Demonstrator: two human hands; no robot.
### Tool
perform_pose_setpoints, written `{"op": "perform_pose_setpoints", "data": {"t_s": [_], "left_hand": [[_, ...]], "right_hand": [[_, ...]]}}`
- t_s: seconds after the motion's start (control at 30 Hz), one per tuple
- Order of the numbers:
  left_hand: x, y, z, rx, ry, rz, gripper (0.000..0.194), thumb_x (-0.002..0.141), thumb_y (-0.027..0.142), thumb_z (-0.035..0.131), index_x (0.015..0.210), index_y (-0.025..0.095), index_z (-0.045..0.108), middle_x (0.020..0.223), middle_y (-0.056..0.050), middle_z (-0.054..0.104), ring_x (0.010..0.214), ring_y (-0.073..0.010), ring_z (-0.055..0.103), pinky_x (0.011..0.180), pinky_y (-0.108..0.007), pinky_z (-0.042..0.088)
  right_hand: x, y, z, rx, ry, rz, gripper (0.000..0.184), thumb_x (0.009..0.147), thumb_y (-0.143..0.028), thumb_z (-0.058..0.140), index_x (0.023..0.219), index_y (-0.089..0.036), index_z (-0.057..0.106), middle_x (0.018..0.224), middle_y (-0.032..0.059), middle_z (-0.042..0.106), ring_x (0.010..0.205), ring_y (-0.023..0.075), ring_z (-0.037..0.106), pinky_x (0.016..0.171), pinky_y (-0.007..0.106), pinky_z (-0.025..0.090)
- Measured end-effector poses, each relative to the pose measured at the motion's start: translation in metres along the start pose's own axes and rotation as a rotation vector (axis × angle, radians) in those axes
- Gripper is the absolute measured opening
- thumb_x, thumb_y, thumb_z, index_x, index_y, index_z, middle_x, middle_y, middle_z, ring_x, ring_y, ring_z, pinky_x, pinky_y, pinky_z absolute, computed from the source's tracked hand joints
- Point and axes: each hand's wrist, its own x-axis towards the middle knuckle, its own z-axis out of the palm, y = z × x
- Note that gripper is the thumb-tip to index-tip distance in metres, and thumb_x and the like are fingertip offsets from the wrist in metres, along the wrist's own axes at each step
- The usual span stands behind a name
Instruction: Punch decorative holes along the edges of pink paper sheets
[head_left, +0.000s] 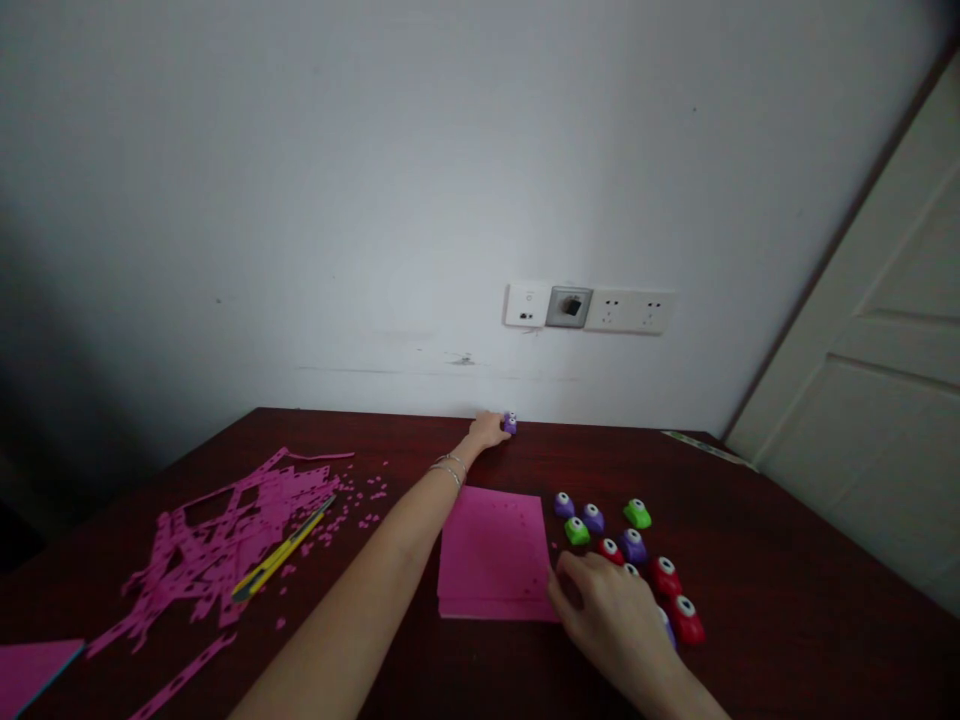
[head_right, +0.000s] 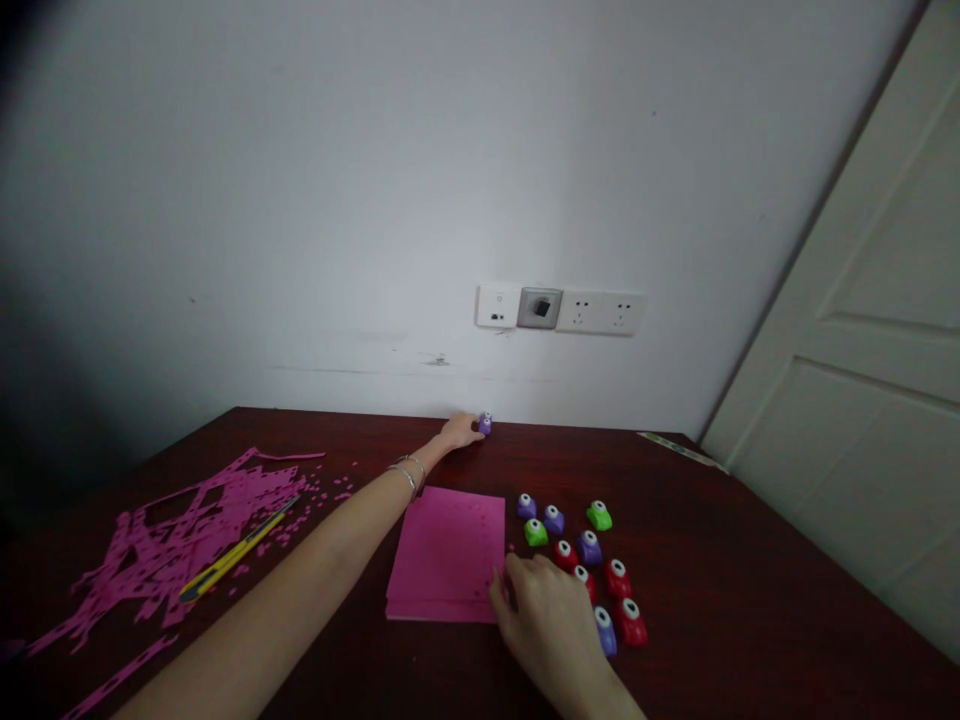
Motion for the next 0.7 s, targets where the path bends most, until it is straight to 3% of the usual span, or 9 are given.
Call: {"op": "perform_pose_setpoints", "data": {"t_s": [0.43,0.7], "left_hand": [[0.013,0.004,0.009,0.086,0.042,-0.027,0.027,0.074,0.038,0.06,0.092,0.017,0.064,0.097,-0.011,0.065,0.091,-0.022,0.059,0.074,-0.028,0.043],[0.01,0.002,0.003,-0.04,0.101,-0.041,0.025,0.067,0.038,0.066,0.075,0.014,0.067,0.072,-0.005,0.065,0.07,-0.0172,0.059,0.061,-0.024,0.04]], "right_hand": [[0.0,0.001,0.005,0.042,-0.049,0.027,0.022,0.082,-0.024,0.046,0.065,-0.022,0.059,0.065,0.0016,0.064,0.06,0.0179,0.061,0.05,0.026,0.027],[0.001,0.001,0.001,0.036,-0.017,0.028,0.02,0.081,-0.022,0.046,0.066,-0.021,0.06,0.066,0.0016,0.067,0.062,0.0169,0.062,0.05,0.024,0.028]]}}
